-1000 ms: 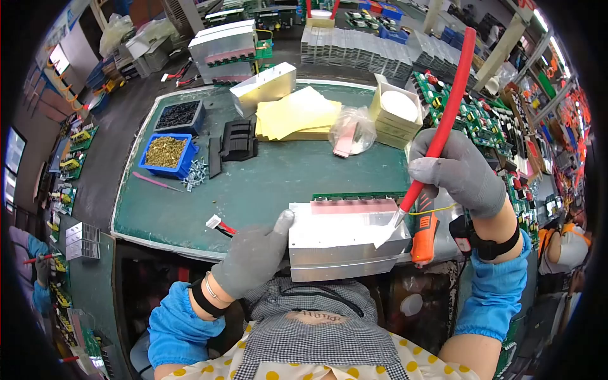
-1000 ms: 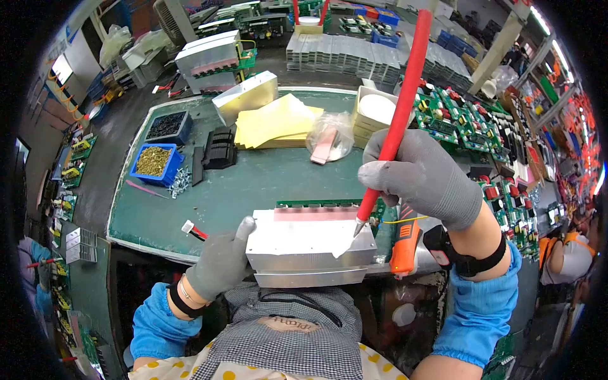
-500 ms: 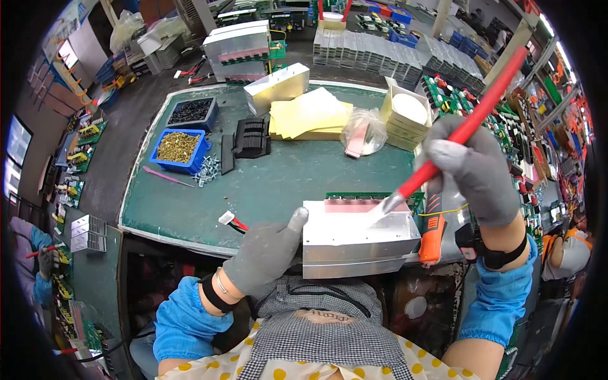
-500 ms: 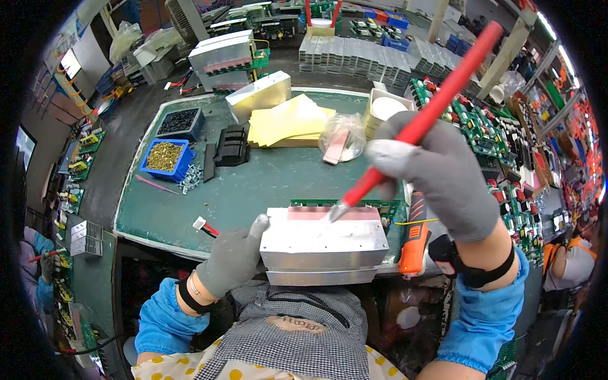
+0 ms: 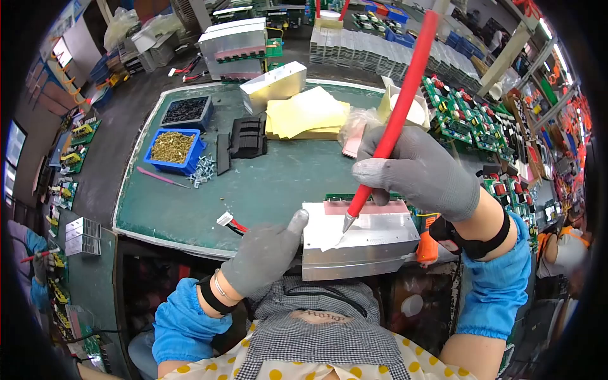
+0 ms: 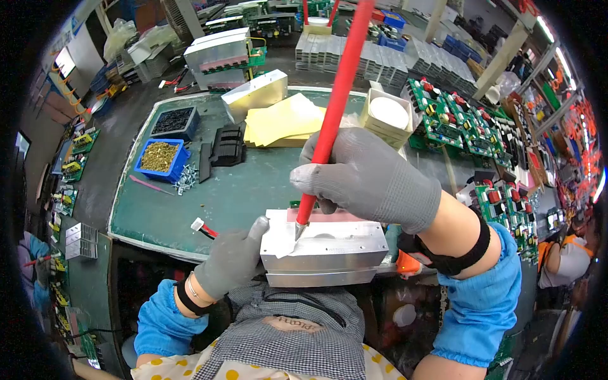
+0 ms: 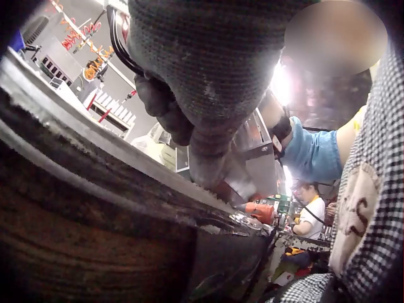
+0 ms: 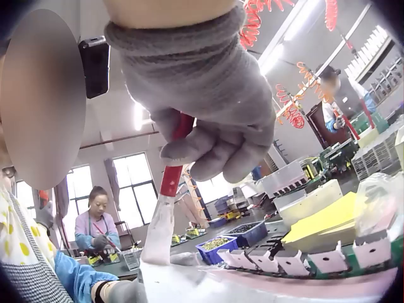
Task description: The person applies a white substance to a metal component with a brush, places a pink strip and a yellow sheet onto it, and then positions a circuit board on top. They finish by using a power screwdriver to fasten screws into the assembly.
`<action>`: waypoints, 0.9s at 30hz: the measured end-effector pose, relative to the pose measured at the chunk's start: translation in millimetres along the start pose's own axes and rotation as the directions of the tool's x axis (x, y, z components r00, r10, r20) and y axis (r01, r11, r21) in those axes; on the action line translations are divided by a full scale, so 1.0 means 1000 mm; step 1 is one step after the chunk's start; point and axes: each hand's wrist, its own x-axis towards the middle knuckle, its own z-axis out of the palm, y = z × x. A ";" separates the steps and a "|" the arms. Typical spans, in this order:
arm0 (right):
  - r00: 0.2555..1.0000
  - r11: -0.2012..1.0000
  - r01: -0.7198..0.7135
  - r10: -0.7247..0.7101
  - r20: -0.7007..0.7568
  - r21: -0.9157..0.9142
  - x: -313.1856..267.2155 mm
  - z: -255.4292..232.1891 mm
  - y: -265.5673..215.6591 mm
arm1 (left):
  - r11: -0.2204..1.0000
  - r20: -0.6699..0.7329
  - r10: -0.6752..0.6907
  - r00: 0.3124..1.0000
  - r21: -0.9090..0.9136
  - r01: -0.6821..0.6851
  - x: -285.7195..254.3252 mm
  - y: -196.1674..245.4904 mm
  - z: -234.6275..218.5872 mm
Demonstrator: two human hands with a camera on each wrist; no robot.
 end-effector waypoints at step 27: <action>0.932 0.996 0.025 0.009 -0.361 0.089 -0.052 -0.039 -0.002 | 1.000 -0.024 0.017 1.000 0.020 -0.016 -0.004 0.000 0.004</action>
